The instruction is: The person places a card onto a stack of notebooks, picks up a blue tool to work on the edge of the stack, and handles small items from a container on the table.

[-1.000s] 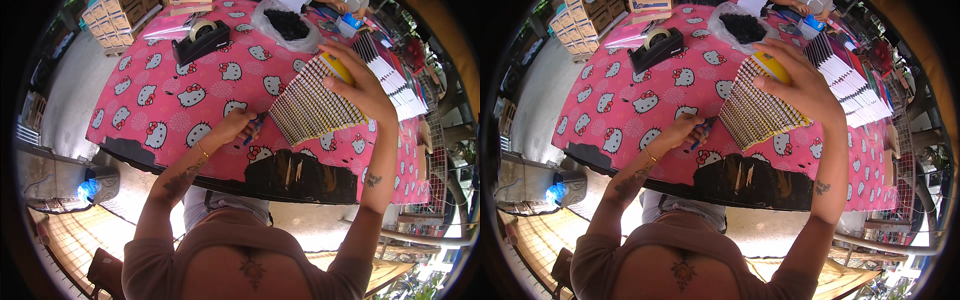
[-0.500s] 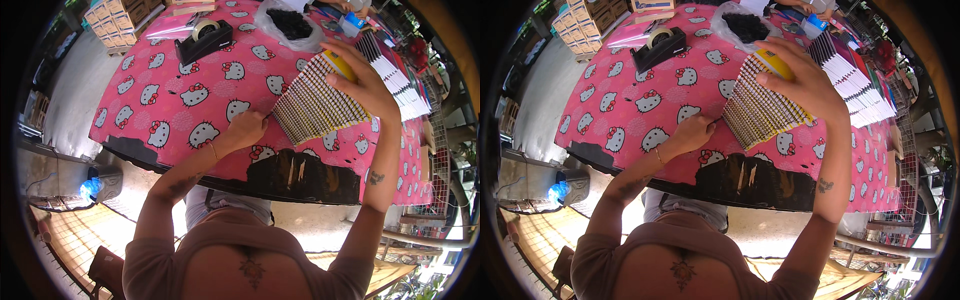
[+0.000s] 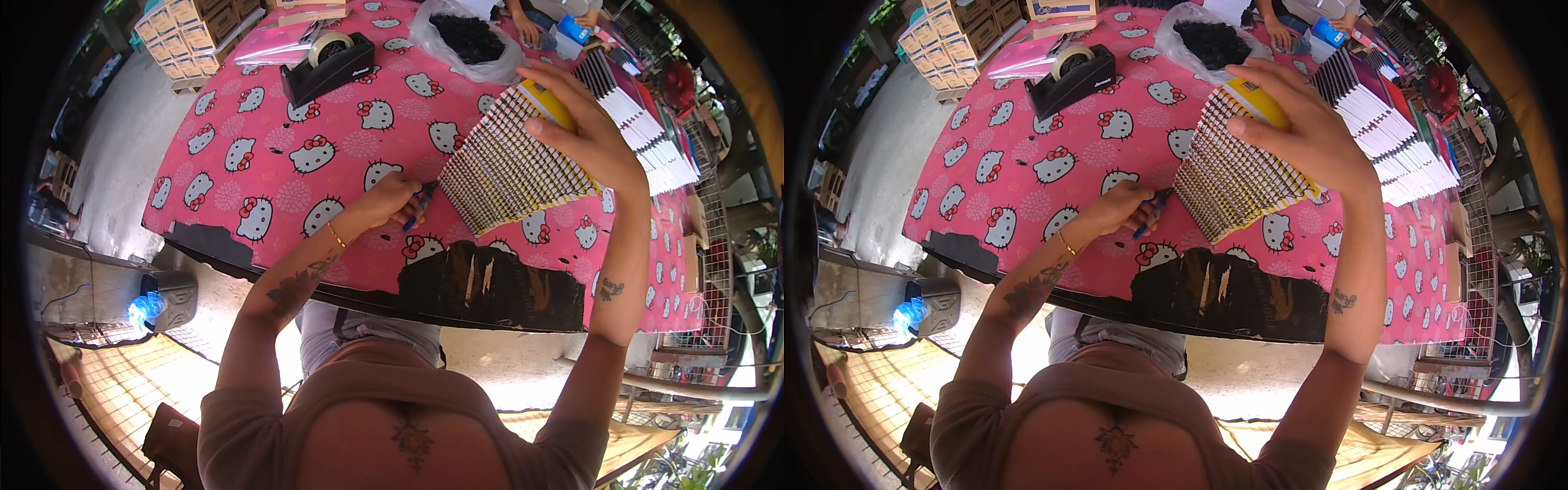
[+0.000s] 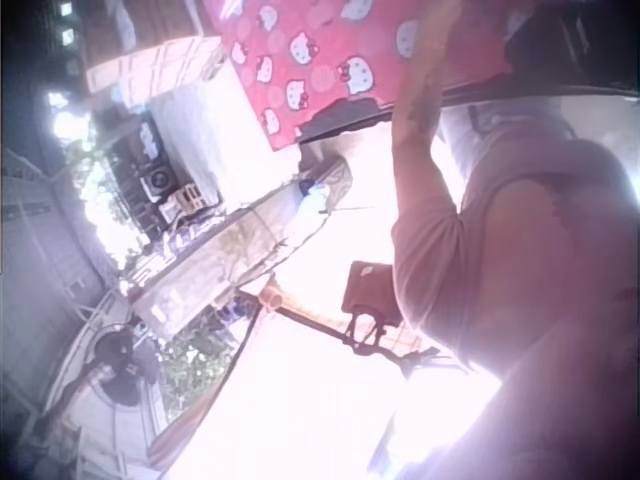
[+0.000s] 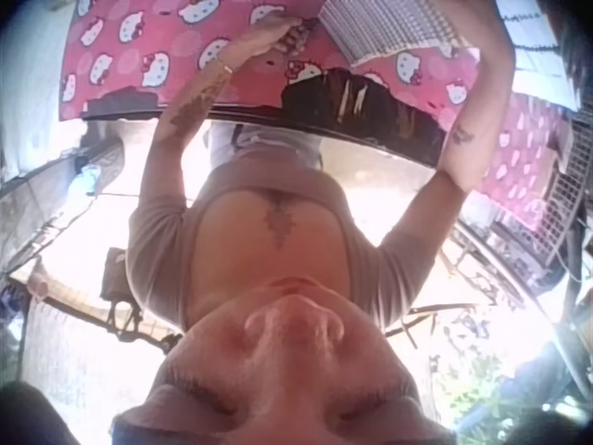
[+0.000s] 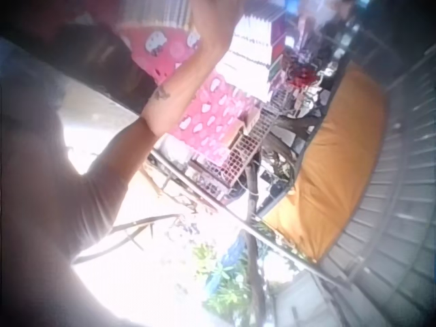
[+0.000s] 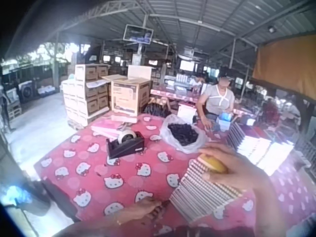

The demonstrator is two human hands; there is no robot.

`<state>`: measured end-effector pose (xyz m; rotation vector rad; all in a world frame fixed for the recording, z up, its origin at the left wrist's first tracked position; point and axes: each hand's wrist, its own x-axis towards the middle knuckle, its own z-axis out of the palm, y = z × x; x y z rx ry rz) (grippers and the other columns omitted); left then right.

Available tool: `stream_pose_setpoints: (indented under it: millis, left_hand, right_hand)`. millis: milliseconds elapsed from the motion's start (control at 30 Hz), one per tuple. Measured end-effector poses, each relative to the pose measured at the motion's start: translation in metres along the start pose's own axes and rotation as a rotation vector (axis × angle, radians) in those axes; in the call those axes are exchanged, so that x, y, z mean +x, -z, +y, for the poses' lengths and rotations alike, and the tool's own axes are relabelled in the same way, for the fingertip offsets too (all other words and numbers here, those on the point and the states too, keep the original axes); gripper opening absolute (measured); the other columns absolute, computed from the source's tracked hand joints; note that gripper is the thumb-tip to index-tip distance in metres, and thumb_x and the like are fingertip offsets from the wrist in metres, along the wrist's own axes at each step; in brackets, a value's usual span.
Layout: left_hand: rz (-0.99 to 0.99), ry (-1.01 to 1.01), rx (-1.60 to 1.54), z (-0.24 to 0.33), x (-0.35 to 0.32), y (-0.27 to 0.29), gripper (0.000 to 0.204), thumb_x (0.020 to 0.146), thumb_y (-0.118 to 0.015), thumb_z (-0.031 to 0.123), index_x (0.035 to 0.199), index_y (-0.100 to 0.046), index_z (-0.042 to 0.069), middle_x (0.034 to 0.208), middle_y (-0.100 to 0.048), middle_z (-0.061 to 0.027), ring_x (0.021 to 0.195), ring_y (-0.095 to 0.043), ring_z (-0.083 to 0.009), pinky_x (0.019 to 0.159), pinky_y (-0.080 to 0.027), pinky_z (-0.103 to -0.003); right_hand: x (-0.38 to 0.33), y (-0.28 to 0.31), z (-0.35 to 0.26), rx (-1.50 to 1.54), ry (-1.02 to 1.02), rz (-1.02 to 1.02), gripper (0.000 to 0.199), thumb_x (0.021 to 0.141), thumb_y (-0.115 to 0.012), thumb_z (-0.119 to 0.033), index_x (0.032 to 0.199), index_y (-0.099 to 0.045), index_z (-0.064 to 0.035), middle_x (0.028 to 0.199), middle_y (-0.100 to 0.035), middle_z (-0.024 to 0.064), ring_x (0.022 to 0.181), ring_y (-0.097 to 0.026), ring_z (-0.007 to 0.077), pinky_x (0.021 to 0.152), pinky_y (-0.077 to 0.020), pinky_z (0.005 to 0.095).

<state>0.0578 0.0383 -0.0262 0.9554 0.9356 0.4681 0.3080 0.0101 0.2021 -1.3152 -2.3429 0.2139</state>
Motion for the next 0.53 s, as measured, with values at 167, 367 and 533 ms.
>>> stream_pose_setpoints:
  millis: [167,367,533]
  left_hand:
    - [-0.013,-0.018,0.05,0.001,0.002,0.006,0.025,0.094,-0.044,0.016,0.096,-0.054,-0.007,0.077,-0.062,-0.0179,0.061,-0.065,-0.0277,0.052,-0.057,-0.037]
    - [0.284,-0.499,1.339,-0.014,0.0,-0.028,0.022,0.089,-0.053,0.018,0.084,-0.061,-0.003,0.081,-0.064,-0.0206,0.064,-0.067,-0.0337,0.061,-0.057,-0.041]
    - [0.196,-0.521,1.591,0.001,-0.015,-0.031,0.023,0.086,-0.057,0.023,0.087,-0.065,0.002,0.094,-0.067,-0.0213,0.076,-0.068,-0.0377,0.067,-0.057,-0.044]
  right_hand:
    - [-0.004,0.002,0.001,-0.024,-0.012,0.017,0.063,0.083,-0.065,-0.05,0.136,-0.051,-0.0183,0.142,-0.044,0.012,0.131,-0.043,0.0283,0.106,-0.0348,0.0365]
    - [0.001,-0.001,-0.005,-0.041,0.016,-0.003,0.062,0.084,-0.063,-0.05,0.135,-0.051,-0.0171,0.141,-0.044,0.0123,0.131,-0.043,0.0295,0.106,-0.0341,0.037]
    - [0.002,0.001,-0.004,-0.019,0.002,-0.04,0.069,0.084,-0.062,-0.052,0.138,-0.048,-0.0125,0.143,-0.043,0.0141,0.136,-0.038,0.0282,0.109,-0.0316,0.037]
